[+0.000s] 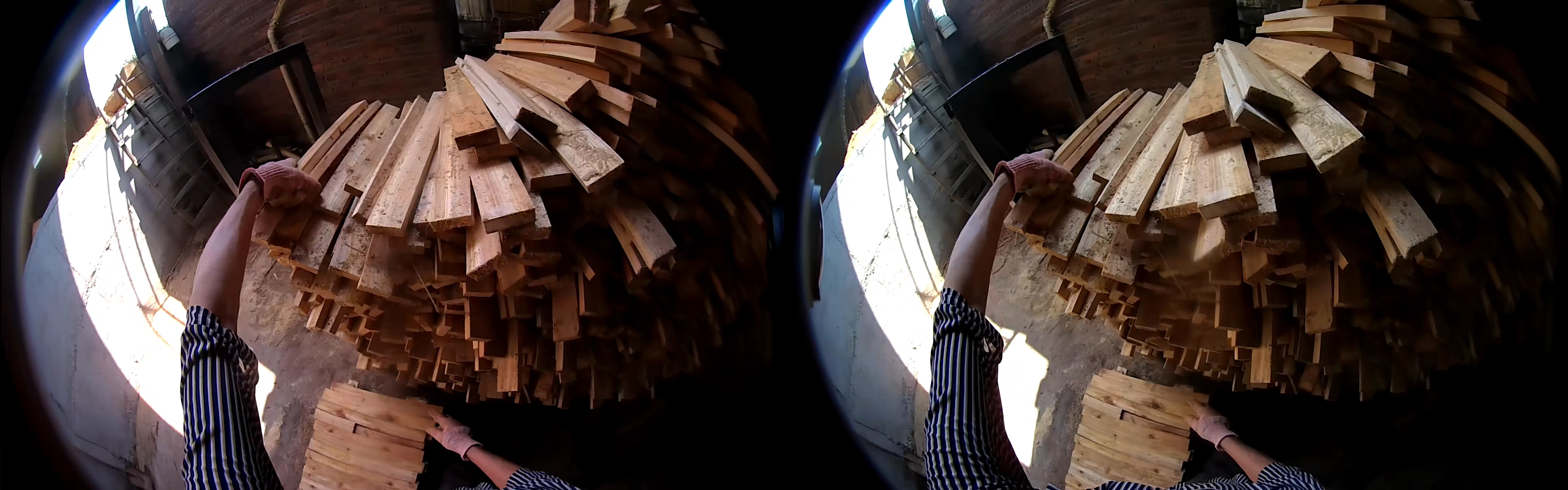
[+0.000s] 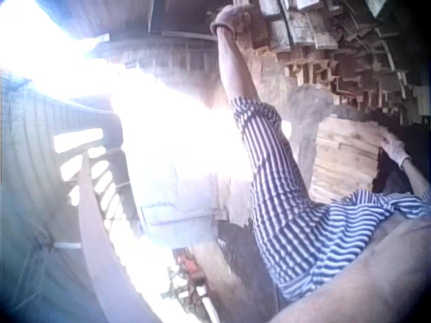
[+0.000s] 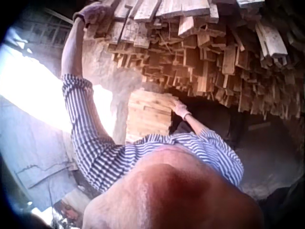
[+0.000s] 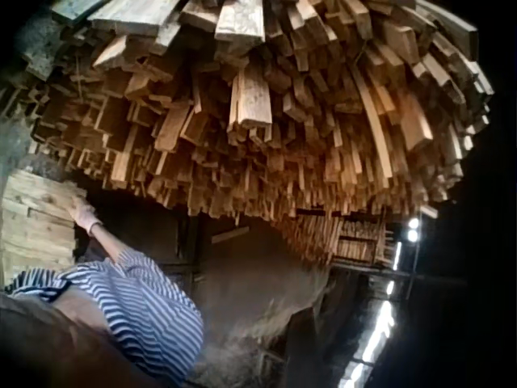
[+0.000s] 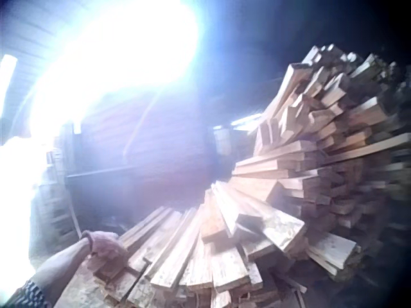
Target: The person stacks wooden planks by hand, picking them up from a pile and arranging them into a neat stack. The person wears pink gloves and a striped shirt while performing the task in a workshop environment.
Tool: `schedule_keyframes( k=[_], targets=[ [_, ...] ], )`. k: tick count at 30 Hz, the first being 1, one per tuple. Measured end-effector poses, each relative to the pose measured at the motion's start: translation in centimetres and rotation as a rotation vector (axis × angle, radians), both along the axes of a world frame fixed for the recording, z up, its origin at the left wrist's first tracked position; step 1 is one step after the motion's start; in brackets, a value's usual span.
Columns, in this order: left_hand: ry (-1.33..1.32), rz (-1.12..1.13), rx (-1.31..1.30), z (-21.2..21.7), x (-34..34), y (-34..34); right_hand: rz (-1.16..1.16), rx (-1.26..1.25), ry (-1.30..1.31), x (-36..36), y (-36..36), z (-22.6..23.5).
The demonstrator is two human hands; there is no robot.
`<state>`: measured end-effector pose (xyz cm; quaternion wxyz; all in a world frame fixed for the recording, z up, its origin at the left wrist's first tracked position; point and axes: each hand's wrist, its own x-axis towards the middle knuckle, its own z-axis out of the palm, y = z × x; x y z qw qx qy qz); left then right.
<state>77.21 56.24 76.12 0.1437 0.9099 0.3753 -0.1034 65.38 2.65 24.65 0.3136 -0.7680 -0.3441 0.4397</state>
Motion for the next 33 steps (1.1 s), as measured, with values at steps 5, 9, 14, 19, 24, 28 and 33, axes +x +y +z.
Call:
schedule_keyframes(
  k=[5,9,14,19,24,28,33],
  targets=[
    [-0.014,0.077,0.476,-0.5,0.8,-3.8,0.051,-0.018,-0.086,1.4,0.3,2.1],
    [-0.112,0.133,0.389,0.9,-1.7,-5.8,0.157,-0.008,-0.129,0.6,3.4,7.6],
    [-0.415,0.221,-0.221,2.6,-11.8,-14.2,0.322,0.397,-0.106,-0.1,11.4,14.1],
    [-0.678,0.31,-0.212,-4.3,-28.3,-22.1,0.132,0.755,0.42,-2.2,21.5,26.2],
    [-0.745,0.261,0.028,-20.2,-36.3,-32.8,-0.087,1.37,0.883,-4.7,26.7,26.6],
    [-1.165,0.338,-0.697,-29.3,-41.5,-35.2,-0.009,0.804,0.725,-11.6,20.4,23.1],
    [-1.699,0.933,-1.005,-44.1,-44.8,-31.4,0.492,0.325,0.14,-15.9,14.0,11.7]
  ],
)
